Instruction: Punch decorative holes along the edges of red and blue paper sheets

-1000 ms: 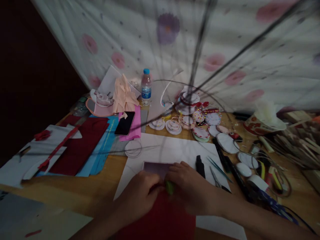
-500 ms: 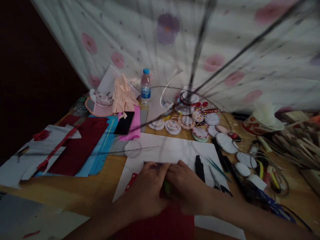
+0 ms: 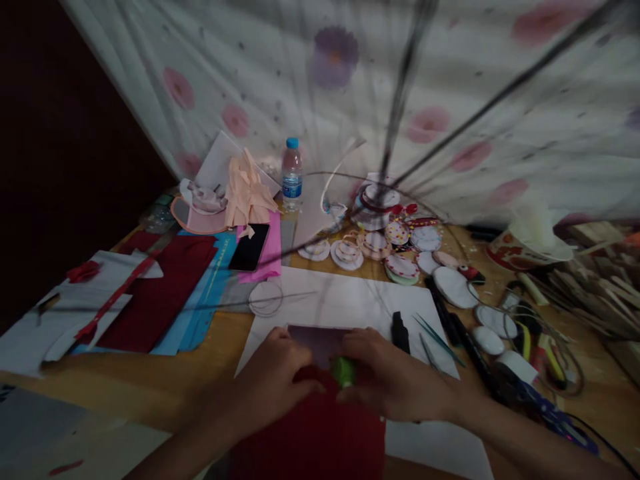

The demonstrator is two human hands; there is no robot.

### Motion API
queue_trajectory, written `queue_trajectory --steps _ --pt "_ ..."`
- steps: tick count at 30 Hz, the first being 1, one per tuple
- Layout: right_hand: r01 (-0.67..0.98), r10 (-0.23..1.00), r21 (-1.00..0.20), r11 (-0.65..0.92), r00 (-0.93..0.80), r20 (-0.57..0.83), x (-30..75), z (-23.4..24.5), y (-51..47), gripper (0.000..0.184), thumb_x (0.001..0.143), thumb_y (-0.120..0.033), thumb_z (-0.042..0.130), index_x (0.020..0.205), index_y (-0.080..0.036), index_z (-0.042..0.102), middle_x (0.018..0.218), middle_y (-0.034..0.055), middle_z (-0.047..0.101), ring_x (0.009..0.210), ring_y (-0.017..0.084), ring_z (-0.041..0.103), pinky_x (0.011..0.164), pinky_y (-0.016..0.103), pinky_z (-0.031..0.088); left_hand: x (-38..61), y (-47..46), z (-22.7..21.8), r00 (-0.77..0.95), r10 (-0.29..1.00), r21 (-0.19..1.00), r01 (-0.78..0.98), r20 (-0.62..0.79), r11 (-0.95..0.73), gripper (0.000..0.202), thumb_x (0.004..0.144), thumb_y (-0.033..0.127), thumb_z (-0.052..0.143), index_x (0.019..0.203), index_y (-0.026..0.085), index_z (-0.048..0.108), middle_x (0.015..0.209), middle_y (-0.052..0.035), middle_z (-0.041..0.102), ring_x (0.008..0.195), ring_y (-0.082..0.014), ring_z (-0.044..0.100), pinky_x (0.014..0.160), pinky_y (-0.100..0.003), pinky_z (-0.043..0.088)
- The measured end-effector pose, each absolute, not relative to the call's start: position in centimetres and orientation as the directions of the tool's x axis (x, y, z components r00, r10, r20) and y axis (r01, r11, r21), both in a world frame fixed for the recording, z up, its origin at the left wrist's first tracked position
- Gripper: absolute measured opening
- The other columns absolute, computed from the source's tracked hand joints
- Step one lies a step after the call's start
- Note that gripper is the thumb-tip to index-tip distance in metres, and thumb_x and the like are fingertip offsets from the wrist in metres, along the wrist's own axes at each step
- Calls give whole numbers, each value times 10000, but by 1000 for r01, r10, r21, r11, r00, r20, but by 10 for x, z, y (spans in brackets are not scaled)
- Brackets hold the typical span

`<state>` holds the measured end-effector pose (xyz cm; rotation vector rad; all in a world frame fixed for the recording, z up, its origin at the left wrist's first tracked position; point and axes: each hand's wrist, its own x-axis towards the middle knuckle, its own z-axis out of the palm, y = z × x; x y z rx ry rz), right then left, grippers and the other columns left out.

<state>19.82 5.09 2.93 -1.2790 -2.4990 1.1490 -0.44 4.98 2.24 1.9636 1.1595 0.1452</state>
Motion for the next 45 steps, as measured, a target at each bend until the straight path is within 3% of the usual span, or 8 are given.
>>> queue_trajectory --steps 5,8,14,21,26,33,38,45 --pt "647 802 -722 246 -554 -223 209 25 50 175 871 -333 566 823 -165 574 790 29 596 748 174 554 668 270 415 -10 43 24 471 813 622 762 -342 -180 186 831 284 572 706 171 651 779 -37 617 831 -212 561 724 -290 397" --pt "701 807 -655 284 -544 -232 210 22 49 178 869 -329 567 803 -164 576 772 36 606 739 188 556 671 291 413 -10 40 24 443 825 605 780 -352 -161 243 836 302 543 642 172 611 713 -13 572 720 -176 543 636 -261 370" --pt "636 821 -713 296 -550 -150 216 28 49 155 867 -342 594 896 -190 594 924 54 644 840 193 579 765 302 437 -9 40 26 461 815 627 762 -351 -161 272 848 270 501 622 169 613 602 13 565 633 -146 510 558 -245 301" --pt "562 670 -686 461 -728 -145 211 39 54 174 850 -262 628 994 -176 581 946 67 631 905 214 560 802 327 415 -5 39 28 521 791 674 713 -322 -195 328 873 259 470 579 172 585 590 19 587 617 -137 523 570 -241 320" --pt "540 671 -715 444 -729 -135 206 40 55 210 852 -275 635 1024 -176 569 944 59 638 906 208 561 811 326 396 -4 41 30 552 771 707 680 -318 -195 289 854 204 480 590 176 594 598 27 607 608 -130 539 540 -233 308" --pt "589 623 -658 469 -749 -226 206 36 56 109 796 -166 658 875 -171 582 883 34 620 873 197 569 817 330 388 -6 42 26 546 790 679 694 -280 -239 304 881 224 489 616 167 626 648 7 638 677 -145 568 601 -237 340" --pt "567 619 -640 518 -765 -178 204 38 60 208 775 -210 696 963 -160 623 1018 86 600 959 224 529 834 339 400 -5 42 24 558 785 697 675 -268 -241 299 888 217 493 648 165 665 677 -1 660 680 -142 579 613 -235 360" --pt "589 585 -661 465 -765 -269 202 37 60 274 792 -231 652 1054 -156 617 943 77 659 920 230 595 853 351 408 -5 41 23 569 772 702 672 -285 -236 265 869 211 524 660 172 682 714 -13 667 738 -158 594 631 -224 383"
